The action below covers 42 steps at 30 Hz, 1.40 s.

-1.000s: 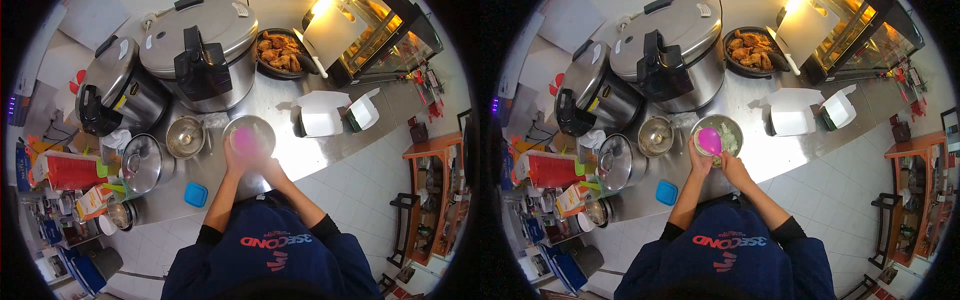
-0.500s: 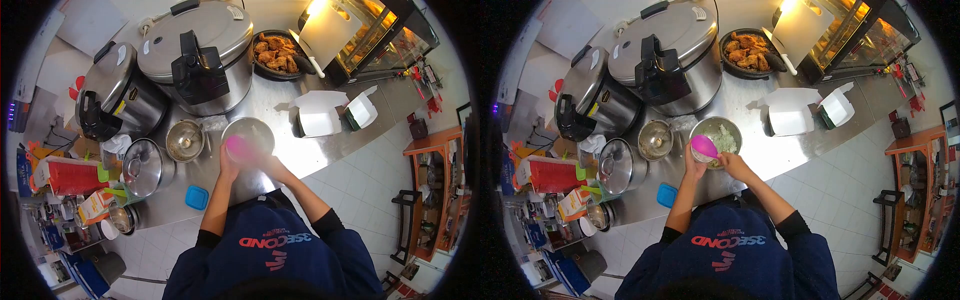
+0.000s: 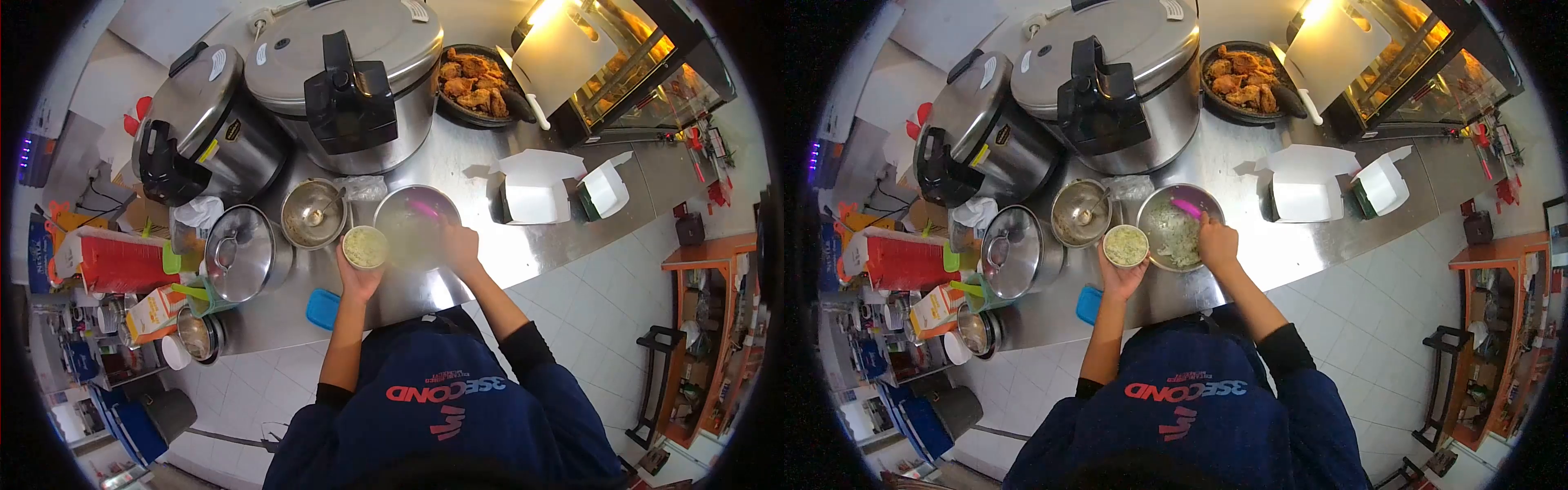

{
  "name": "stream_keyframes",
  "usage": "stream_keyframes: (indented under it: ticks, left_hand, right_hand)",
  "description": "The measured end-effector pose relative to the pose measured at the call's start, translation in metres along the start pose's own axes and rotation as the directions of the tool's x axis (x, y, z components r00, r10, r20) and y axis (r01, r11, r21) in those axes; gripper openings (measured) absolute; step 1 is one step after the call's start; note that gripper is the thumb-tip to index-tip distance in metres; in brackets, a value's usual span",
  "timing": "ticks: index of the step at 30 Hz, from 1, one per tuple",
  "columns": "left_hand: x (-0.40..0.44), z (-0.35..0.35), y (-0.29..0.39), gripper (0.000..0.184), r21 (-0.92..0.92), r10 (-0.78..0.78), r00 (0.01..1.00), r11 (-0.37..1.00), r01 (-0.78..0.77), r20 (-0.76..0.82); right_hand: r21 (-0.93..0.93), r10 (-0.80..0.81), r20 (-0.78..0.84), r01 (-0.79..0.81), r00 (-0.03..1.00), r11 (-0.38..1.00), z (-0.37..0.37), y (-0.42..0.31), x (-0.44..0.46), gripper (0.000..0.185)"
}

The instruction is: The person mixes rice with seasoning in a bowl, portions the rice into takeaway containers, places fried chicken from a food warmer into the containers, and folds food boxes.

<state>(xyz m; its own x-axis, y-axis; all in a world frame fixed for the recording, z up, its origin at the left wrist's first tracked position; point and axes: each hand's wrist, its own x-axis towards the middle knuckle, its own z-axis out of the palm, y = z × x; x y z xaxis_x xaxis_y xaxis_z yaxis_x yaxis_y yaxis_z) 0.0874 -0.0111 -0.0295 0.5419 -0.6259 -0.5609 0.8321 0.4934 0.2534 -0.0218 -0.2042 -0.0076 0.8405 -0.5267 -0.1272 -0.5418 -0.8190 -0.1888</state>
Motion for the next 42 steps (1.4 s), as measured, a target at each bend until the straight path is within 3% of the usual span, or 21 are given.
stream_keyframes:
  ticks: [4, 8, 10, 11, 13, 14, 15, 18, 19, 20, 22, 25, 26, 29, 32, 34, 36, 39, 42]
  left_hand:
    - [-0.002, -0.004, -0.01, 0.062, -0.048, 0.023, 1.0, 0.999, -0.022, 0.015]
    - [-0.008, -0.012, -0.019, 0.061, -0.15, 0.017, 1.0, 0.989, -0.014, 0.022]
    - [-0.012, -0.007, -0.021, 0.06, -0.143, 0.026, 0.999, 0.99, -0.022, 0.028]
    - [-0.015, -0.004, -0.02, 0.06, -0.138, 0.031, 0.999, 0.99, -0.026, 0.033]
    - [-0.016, -0.002, -0.02, 0.059, -0.061, 0.066, 0.997, 0.996, -0.063, 0.043]
    - [-0.015, 0.0, -0.019, 0.058, -0.022, 0.083, 0.995, 0.996, -0.082, 0.051]
    - [-0.016, 0.006, -0.019, 0.058, 0.002, 0.124, 0.992, 0.992, -0.124, 0.012]
    - [-0.013, 0.019, -0.019, 0.057, 0.072, 0.211, 0.972, 0.976, -0.205, -0.101]
    - [-0.01, 0.021, -0.017, 0.057, 0.087, 0.22, 0.966, 0.974, -0.21, -0.134]
    - [-0.009, 0.023, -0.015, 0.057, 0.101, 0.231, 0.958, 0.971, -0.216, -0.167]
    - [-0.011, 0.012, -0.009, 0.058, 0.094, 0.141, 0.981, 0.987, -0.13, -0.133]
    - [-0.009, -0.006, -0.01, 0.059, 0.076, 0.025, 0.996, 0.997, -0.018, -0.083]
    - [-0.009, -0.01, -0.011, 0.059, 0.067, -0.011, 0.998, 0.998, 0.016, -0.066]
    - [-0.014, -0.006, -0.017, 0.061, 0.068, -0.001, 0.997, 0.998, 0.006, -0.076]
    - [-0.016, -0.007, -0.018, 0.061, 0.004, -0.023, 0.999, 1.0, 0.023, -0.037]
    - [-0.016, -0.009, -0.018, 0.062, 0.016, -0.018, 0.999, 1.0, 0.019, -0.038]
    - [-0.015, -0.009, -0.018, 0.062, 0.017, -0.018, 0.999, 1.0, 0.018, -0.041]
    - [-0.015, -0.011, -0.012, 0.061, 0.024, 0.006, 0.999, 1.0, -0.005, -0.047]
    - [-0.013, -0.006, -0.01, 0.058, 0.092, 0.093, 0.994, 0.992, -0.088, -0.056]
  right_hand:
    - [0.065, -0.103, -0.062, 0.107, 0.993, 0.992, 0.046, -0.029, -0.022, 0.037]
    - [0.321, -0.116, -0.032, 0.12, 0.993, 0.939, 0.044, -0.025, -0.05, 0.038]
    - [0.562, 0.01, 0.149, -0.093, 0.989, 0.822, 0.048, -0.011, -0.046, 0.034]
    - [0.652, 0.054, 0.246, -0.207, 0.968, 0.73, 0.051, -0.002, -0.043, 0.032]
    - [0.773, 0.097, 0.535, -0.533, 0.839, 0.344, 0.037, 0.008, -0.04, 0.03]
    - [0.739, 0.063, 0.66, -0.663, 0.748, 0.121, 0.03, 0.014, -0.04, 0.029]
    - [0.75, -0.004, 0.659, -0.658, 0.752, -0.074, 0.026, 0.018, -0.042, 0.027]
    - [0.761, 0.105, 0.644, -0.649, 0.758, 0.015, 0.016, 0.022, -0.047, 0.028]
    - [0.813, 0.077, 0.579, -0.582, 0.812, 0.022, 0.034, 0.032, -0.047, 0.031]
    - [0.875, 0.152, 0.383, -0.411, 0.911, 0.256, 0.043, 0.034, -0.048, 0.032]
    - [0.727, 0.134, -0.065, -0.045, 0.989, 0.685, 0.04, 0.028, -0.051, 0.032]
    - [0.211, 0.105, 0.122, -0.129, 0.987, 0.969, -0.014, -0.009, -0.054, 0.032]
    - [0.158, 0.08, 0.063, -0.089, 0.995, 0.983, 0.008, -0.015, -0.053, 0.03]
    - [0.275, -0.016, -0.045, 0.028, 0.999, 0.961, 0.043, -0.036, -0.059, 0.031]
    - [0.317, 0.025, 0.055, -0.041, 0.998, 0.948, 0.035, -0.034, -0.061, 0.032]
    - [0.487, 0.142, 0.218, -0.234, 0.966, 0.842, 0.021, -0.021, -0.056, 0.03]
    - [0.824, 0.064, 0.355, -0.345, 0.933, 0.449, 0.049, 0.0, -0.046, 0.029]
    - [0.756, 0.047, 0.646, -0.647, 0.762, 0.102, 0.045, 0.016, -0.044, 0.023]
    - [0.749, 0.003, 0.661, -0.66, 0.75, -0.051, 0.03, 0.029, -0.047, 0.018]
